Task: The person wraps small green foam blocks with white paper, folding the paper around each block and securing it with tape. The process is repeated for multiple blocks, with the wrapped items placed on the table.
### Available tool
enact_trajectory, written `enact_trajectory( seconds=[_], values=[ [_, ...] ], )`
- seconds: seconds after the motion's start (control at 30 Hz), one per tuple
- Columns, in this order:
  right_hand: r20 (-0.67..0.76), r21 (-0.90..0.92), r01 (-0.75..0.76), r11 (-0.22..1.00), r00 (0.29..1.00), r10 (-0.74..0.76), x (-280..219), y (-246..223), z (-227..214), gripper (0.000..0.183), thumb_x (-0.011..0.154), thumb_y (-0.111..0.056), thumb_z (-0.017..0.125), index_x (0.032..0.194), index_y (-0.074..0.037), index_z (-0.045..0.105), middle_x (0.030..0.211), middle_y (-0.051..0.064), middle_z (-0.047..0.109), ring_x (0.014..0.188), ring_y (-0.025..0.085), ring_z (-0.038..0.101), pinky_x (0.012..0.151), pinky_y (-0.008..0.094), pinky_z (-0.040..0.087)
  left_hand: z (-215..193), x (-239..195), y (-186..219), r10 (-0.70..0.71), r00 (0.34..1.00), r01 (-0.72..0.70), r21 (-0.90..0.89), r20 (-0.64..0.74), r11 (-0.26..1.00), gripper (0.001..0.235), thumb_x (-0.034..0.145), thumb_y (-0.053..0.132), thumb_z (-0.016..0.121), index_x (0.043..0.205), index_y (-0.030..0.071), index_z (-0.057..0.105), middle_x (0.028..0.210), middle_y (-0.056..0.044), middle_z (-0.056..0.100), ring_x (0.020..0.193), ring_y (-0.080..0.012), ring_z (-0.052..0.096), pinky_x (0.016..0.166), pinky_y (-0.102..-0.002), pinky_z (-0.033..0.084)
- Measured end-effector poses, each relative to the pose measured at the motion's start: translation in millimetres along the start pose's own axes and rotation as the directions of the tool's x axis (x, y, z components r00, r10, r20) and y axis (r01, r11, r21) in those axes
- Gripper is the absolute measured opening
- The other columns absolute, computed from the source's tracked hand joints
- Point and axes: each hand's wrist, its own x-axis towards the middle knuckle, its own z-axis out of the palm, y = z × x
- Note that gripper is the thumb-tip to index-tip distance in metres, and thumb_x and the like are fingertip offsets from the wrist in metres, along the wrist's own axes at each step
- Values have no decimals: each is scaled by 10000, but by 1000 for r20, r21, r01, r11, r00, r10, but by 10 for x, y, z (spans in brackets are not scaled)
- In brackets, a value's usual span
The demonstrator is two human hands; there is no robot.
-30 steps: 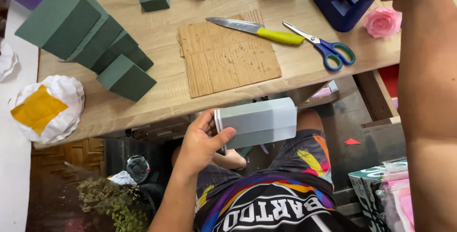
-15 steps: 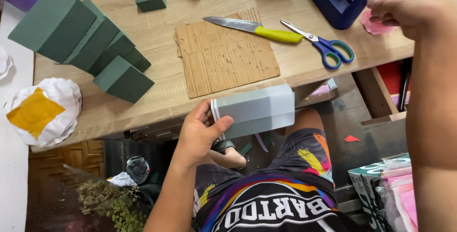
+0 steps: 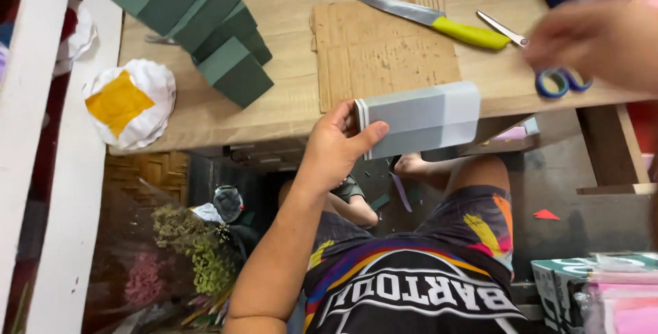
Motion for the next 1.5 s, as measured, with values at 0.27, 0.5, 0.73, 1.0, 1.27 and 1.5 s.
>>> enact_trajectory(
  seconds=[0.27,0.5,0.73,1.0,1.27,1.5],
  values=[
    [280,-213,381,900,906,-318,-331,-987,780,194,933,-432,655,963,-245,698,848,40,709,885,285,670,787,443,506,84,-86,243,-32,992,53,186,-119,981,363,825,284,779,1106,83,668,947,-20,746,837,-93,676,730,-249,567],
    [193,-252,496,831,867,-459,-258,-892,997,229,955,-408,656,941,-181,676,779,57,699,810,317,655,758,460,509,33,-123,275,-15,993,40,210,-121,977,343,826,287,782,1072,83,658,920,-24,746,802,-88,667,699,-246,565],
    [128,-393,487,780,869,-478,-353,-916,1027,282,948,-419,652,863,-150,645,731,56,722,760,348,676,750,486,493,64,-66,166,-49,993,61,114,-106,992,318,823,253,795,1048,73,660,884,-33,724,765,-88,654,671,-244,562],
    [212,-568,238,788,967,-139,-405,-988,759,524,959,-721,516,978,-229,693,856,61,785,844,338,751,751,458,542,53,-41,112,-67,995,68,11,-67,998,342,823,226,788,1099,53,681,957,-57,756,819,-112,689,740,-249,589],
    [93,-595,132,793,991,-95,-492,-567,556,580,720,-815,684,950,-283,711,998,0,764,1062,247,705,926,387,497,-20,-108,241,-115,993,117,54,-36,992,292,839,236,784,1046,65,670,931,-13,715,847,-98,655,735,-240,556],
    [-125,-311,393,865,886,-447,-539,-899,738,916,670,-737,813,1338,-123,681,1388,130,643,1330,347,530,1044,520,348,112,-100,201,-51,999,51,14,16,999,382,830,200,783,1155,39,663,1019,-56,753,905,-125,708,793,-241,587]
  ],
)
